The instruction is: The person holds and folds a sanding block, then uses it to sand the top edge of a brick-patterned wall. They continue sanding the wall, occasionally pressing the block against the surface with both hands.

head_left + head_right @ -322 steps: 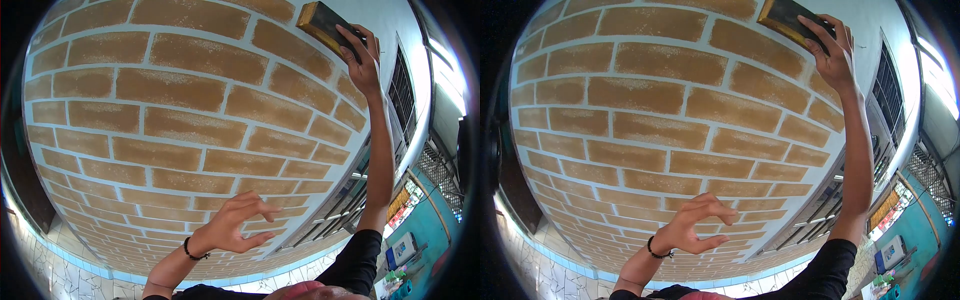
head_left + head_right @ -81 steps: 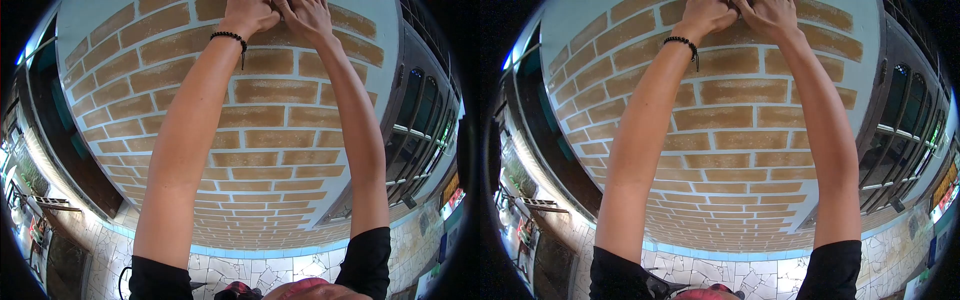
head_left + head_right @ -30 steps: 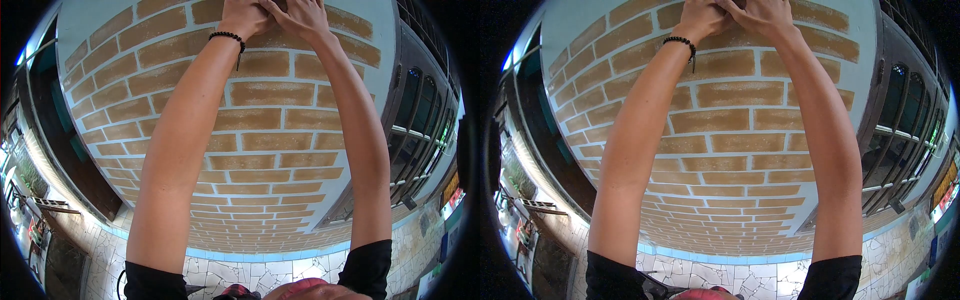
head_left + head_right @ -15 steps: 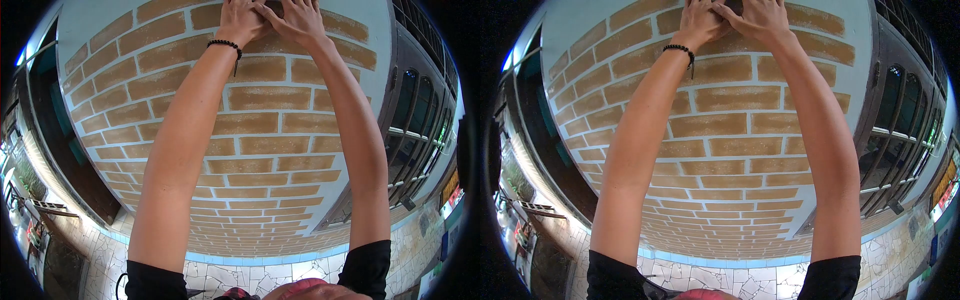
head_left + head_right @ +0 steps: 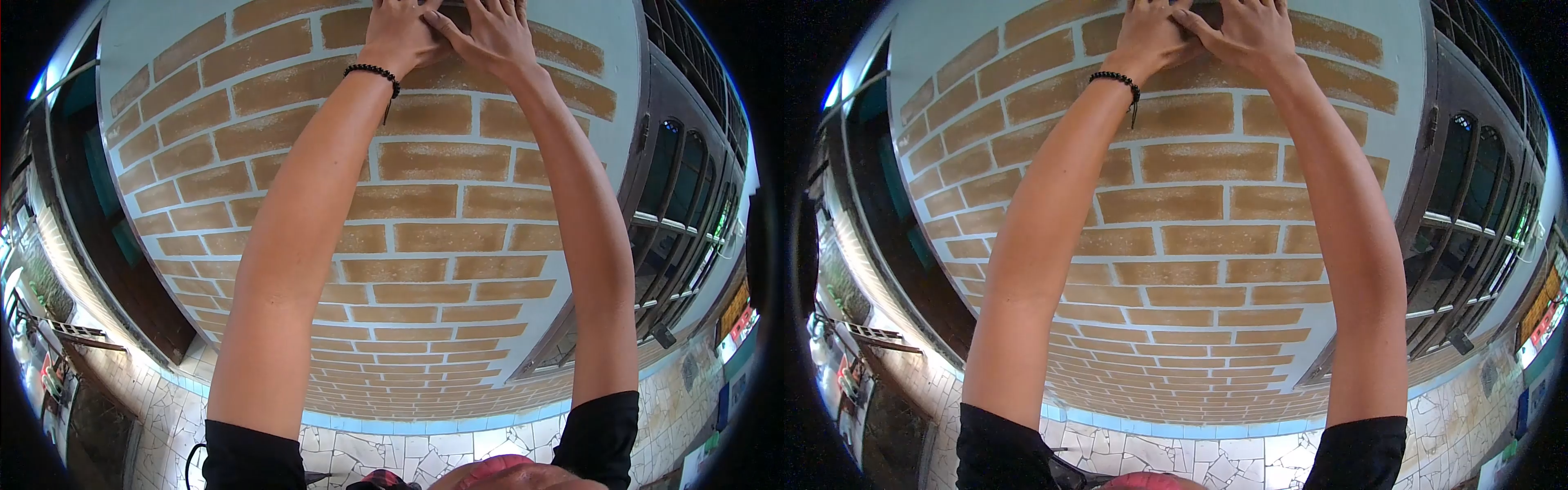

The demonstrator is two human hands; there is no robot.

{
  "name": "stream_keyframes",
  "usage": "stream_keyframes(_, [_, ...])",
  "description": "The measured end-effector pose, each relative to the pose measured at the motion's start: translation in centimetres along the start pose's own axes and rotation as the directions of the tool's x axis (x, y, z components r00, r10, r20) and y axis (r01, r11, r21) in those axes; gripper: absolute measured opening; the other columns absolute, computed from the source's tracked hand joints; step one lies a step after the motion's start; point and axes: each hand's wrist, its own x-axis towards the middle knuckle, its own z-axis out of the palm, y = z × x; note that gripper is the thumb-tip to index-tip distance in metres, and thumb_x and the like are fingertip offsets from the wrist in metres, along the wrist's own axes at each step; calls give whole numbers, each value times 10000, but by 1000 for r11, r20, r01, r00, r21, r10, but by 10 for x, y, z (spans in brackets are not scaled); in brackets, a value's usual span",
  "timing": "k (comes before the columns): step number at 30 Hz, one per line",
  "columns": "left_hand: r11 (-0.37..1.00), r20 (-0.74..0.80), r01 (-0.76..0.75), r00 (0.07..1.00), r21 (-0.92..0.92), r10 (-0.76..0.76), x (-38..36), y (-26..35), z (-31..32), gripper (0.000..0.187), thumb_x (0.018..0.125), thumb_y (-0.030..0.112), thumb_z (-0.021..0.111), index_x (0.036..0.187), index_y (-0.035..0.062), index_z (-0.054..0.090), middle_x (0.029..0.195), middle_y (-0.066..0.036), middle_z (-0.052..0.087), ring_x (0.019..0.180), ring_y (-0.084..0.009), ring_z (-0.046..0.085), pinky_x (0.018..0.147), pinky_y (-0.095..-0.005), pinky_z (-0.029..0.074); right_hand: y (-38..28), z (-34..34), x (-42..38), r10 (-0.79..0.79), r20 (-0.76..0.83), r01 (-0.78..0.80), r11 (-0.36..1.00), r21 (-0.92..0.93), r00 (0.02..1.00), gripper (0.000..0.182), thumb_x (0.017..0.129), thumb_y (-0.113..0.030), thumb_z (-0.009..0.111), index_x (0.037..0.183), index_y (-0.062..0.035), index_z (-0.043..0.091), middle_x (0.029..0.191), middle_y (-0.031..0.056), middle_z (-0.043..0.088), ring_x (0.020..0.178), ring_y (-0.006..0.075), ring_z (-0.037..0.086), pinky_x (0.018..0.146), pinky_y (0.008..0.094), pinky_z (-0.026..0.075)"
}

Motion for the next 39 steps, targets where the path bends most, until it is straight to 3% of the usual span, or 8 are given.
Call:
stream_keyframes(8, [999, 17, -35, 999, 39, 35, 2, -5, 0, 1025, 841, 646, 669, 1649, 188, 235, 1707, -225, 93, 1549, -504, 75, 1268, -619, 85, 3, -6, 1, -20, 33, 20, 1000, -4, 999, 957, 971, -734, 397, 1633, -67, 218, 1702, 244, 96, 1579, 408, 71, 1281, 522, 68])
stream_keyframes(11, [996, 32, -55, 998, 67, 53, 3, -7, 0, 1010, 847, 621, 670, 1644, 168, 247, 1703, -233, 108, 1545, -500, 109, 1264, -622, 75, 2, -14, 2, -4, 70, 3, 1000, 19, 998, 939, 963, -668, 494, 1632, -70, 220, 1695, 252, 120, 1573, 415, 102, 1282, 512, 100])
stream_keyframes(14, [999, 121, -25, 992, 42, 20, 8, -5, -12, 1006, 843, 612, 673, 1639, 159, 259, 1700, -236, 118, 1542, -500, 122, 1262, -624, 79, 27, -6, 12, -139, 92, 145, 987, -65, 986, 937, 928, -536, 632, 1630, -71, 222, 1687, 257, 150, 1564, 424, 136, 1275, 503, 164])
stream_keyframes(15, [1000, 180, -21, 983, 8, 20, 8, -2, -27, 996, 818, 504, 712, 1636, 152, 265, 1697, -238, 131, 1542, -503, 119, 1267, -608, 105, 24, -15, 12, -121, 145, 130, 990, -56, 982, 942, 888, -370, 710, 1629, -64, 215, 1679, 269, 164, 1555, 434, 166, 1264, 498, 225])
stream_keyframes(19, [991, 209, 0, 977, -131, 28, 4, -9, -39, 977, 745, 249, 703, 1625, 135, 295, 1691, -242, 162, 1552, -486, 110, 1274, -541, 193, 28, -35, 9, -183, 201, 181, 983, 26, 962, 822, 892, -182, 643, 1609, -39, 268, 1664, 303, 171, 1546, 453, 183, 1260, 505, 245])
stream_keyframes(24, [991, 256, 8, 966, -131, 27, 15, -27, -28, 911, 753, 202, 675, 1596, 94, 346, 1678, -249, 201, 1555, -462, 140, 1276, -514, 210, 52, -30, 16, -258, 152, 227, 955, 192, 954, 701, 885, 7, 513, 1568, -7, 362, 1637, 336, 206, 1528, 461, 228, 1258, 488, 264])
stream_keyframes(30, [997, 248, -5, 968, -79, 24, 11, -18, -35, 877, 762, 157, 663, 1582, 71, 365, 1682, -243, 196, 1554, -444, 160, 1280, -500, 209, 55, -32, 17, -243, 162, 212, 959, 187, 956, 674, 875, 68, 446, 1544, 1, 408, 1618, 336, 257, 1507, 458, 285, 1256, 458, 280])
stream_keyframes(39, [998, 273, 9, 962, -59, 8, 11, -15, -39, 867, 773, 90, 653, 1588, 77, 357, 1692, -230, 169, 1559, -432, 152, 1287, -489, 195, 50, -31, 16, -233, 160, 204, 962, 183, 959, 684, 862, 56, 489, 1540, 14, 407, 1630, 343, 219, 1523, 449, 254, 1263, 457, 263])
